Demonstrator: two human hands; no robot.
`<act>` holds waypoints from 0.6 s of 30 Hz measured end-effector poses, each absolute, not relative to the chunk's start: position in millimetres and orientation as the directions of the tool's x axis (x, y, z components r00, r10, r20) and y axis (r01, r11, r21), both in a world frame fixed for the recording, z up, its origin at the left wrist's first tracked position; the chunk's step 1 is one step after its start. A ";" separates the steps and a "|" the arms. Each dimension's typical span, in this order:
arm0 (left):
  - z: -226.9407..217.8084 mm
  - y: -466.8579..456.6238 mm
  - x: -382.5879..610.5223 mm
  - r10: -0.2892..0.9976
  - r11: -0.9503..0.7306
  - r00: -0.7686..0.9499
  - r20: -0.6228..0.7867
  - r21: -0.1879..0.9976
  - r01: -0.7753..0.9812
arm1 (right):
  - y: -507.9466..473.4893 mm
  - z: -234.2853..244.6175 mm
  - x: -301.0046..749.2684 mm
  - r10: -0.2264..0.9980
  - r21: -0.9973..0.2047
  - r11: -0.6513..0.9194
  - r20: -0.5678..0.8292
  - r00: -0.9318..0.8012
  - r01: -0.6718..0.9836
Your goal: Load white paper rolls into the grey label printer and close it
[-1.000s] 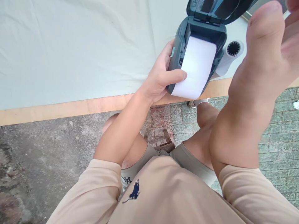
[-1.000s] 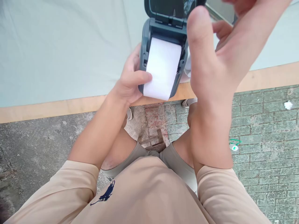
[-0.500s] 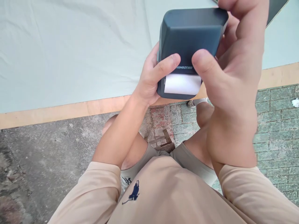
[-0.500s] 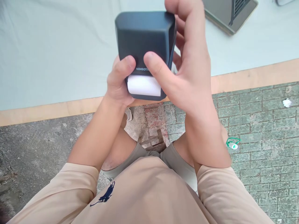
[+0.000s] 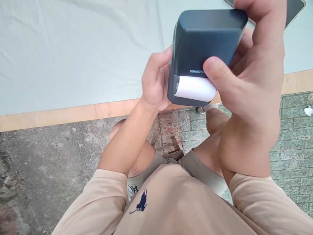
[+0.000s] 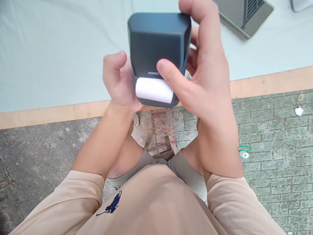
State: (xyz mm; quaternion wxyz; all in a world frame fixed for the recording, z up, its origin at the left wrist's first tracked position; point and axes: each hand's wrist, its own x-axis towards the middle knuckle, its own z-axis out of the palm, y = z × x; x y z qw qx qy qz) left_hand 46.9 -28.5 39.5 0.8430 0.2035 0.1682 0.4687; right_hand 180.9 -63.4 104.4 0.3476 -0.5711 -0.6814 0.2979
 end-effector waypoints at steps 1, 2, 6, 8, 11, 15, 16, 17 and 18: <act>37.9 -27.0 46.7 0.856 0.482 0.510 -0.083 0.479 -0.733 | -64.4 104.4 180.7 0.986 -0.796 0.166 0.148 -0.079 0.582; 36.2 -25.5 46.8 0.862 0.475 0.500 -0.081 0.473 -0.742 | -65.6 104.3 180.4 0.983 -0.791 0.169 0.180 -0.041 0.589; 30.5 -22.2 48.2 0.888 0.433 0.445 -0.117 0.537 -0.724 | -71.1 106.4 180.5 0.965 -0.807 0.191 0.259 0.045 0.559; 28.9 -22.7 49.0 0.880 0.456 0.443 -0.171 0.560 -0.691 | -72.2 108.6 184.6 0.980 -0.811 0.185 0.194 -0.042 0.555; 25.6 -24.0 49.4 0.862 0.501 0.436 -0.259 0.572 -0.650 | -70.4 109.5 194.1 0.979 -0.794 0.196 0.124 -0.162 0.576; 21.5 -24.1 48.9 0.868 0.490 0.419 -0.266 0.590 -0.642 | -65.7 100.6 196.1 0.967 -0.701 0.184 0.253 -0.001 0.689; 21.6 -24.3 48.7 0.870 0.489 0.406 -0.279 0.585 -0.647 | -64.7 97.4 193.5 0.934 -0.682 0.165 0.341 0.110 0.712; 22.3 -24.6 48.6 0.866 0.499 0.400 -0.301 0.577 -0.646 | -63.9 94.4 190.1 0.882 -0.682 0.152 0.419 0.213 0.715; 23.7 -25.3 48.6 0.856 0.517 0.402 -0.324 0.566 -0.642 | -63.3 92.0 186.5 0.831 -0.700 0.149 0.471 0.294 0.699</act>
